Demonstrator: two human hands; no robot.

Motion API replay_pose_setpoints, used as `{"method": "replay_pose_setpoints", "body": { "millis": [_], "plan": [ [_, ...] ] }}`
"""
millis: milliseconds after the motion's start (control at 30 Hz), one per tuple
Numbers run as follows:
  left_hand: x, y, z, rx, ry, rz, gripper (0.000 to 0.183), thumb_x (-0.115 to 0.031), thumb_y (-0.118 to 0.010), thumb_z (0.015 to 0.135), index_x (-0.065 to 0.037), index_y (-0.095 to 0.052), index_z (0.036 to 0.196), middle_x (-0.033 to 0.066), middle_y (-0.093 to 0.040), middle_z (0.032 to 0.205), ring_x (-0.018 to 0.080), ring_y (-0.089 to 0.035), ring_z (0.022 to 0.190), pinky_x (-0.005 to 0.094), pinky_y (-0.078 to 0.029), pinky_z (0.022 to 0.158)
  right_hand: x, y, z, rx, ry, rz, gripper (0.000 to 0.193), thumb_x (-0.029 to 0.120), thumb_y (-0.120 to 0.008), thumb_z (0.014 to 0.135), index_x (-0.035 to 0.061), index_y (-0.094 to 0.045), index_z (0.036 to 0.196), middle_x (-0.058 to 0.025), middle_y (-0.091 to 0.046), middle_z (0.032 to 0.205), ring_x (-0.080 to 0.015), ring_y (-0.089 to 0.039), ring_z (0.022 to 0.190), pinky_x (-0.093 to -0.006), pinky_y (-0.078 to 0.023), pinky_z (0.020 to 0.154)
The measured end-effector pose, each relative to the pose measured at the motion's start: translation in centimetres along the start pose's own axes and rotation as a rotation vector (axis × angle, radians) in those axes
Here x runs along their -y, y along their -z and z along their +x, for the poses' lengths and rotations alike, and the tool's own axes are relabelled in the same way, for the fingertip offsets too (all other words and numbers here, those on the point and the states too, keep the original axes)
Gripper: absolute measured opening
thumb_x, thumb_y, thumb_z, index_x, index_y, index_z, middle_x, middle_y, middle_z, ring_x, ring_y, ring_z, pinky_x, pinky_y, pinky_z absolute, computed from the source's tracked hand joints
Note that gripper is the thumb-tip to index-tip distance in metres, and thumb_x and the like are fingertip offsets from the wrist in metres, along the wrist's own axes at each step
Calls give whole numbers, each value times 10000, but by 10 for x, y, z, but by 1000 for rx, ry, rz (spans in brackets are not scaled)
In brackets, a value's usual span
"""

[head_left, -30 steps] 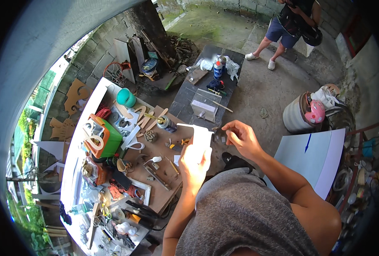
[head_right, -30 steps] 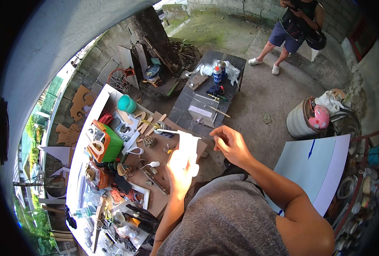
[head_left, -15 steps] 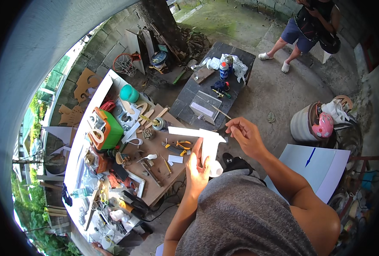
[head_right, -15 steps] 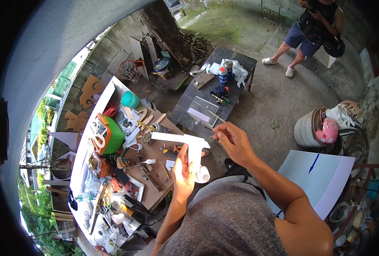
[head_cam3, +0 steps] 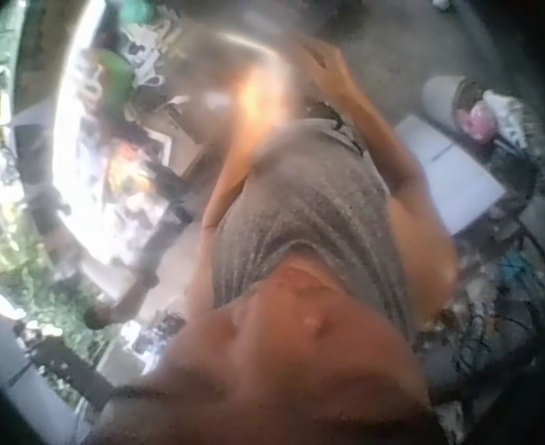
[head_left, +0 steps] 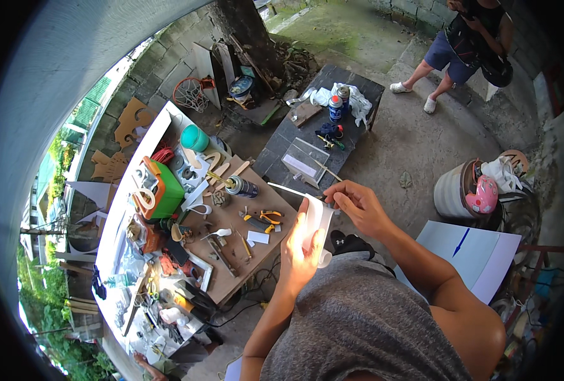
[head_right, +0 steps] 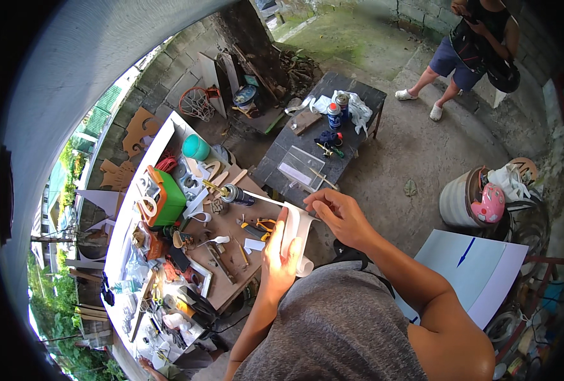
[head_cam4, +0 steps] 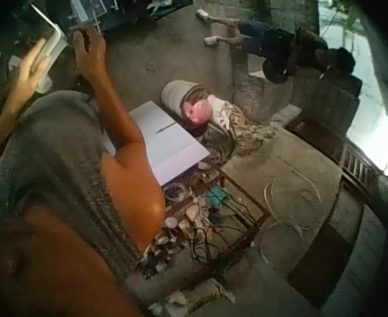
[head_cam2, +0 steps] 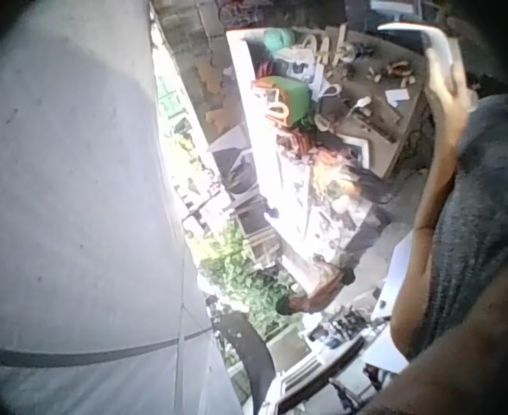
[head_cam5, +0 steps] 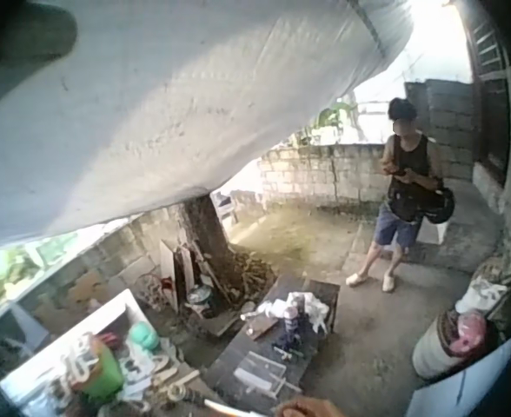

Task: Applying a white plastic edge strip to a large cutout letter 'J' using adhesive and cutting it to length with scissors.

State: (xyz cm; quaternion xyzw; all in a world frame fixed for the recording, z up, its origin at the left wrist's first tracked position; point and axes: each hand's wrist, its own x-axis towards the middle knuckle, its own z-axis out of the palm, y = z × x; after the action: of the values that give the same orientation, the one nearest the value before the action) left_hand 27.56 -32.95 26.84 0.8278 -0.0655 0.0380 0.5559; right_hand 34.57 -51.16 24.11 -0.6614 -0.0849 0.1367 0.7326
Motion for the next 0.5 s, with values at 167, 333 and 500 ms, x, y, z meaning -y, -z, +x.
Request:
{"method": "replay_pose_setpoints", "body": {
  "millis": [167,333,500],
  "plan": [
    [8,-9,-1,-33,-72,59,516,-156,-609,978,76,-457,1413,274,-575,1352,383,-600,1222,397,-479,993,7,2,-4,-7,-31,63,217,151,-538,1031,-6,-644,1136,-44,-667,996,-88,-597,938,-260,-487,839],
    [4,-4,3,5,-7,153,513,-169,-595,963,36,-484,1420,289,-608,1274,424,-618,1156,434,-493,952,3,-2,1,32,39,-97,264,207,-599,1000,11,-655,1167,-70,-671,1084,-132,-606,1014,-300,-489,892],
    [-2,-3,7,124,81,215,531,-180,-509,973,59,-445,1442,299,-576,1329,422,-592,1216,429,-479,983,4,0,0,59,105,-158,295,245,-613,1003,32,-637,1206,-68,-670,1078,-129,-609,977,-310,-499,843]
  ]
}}
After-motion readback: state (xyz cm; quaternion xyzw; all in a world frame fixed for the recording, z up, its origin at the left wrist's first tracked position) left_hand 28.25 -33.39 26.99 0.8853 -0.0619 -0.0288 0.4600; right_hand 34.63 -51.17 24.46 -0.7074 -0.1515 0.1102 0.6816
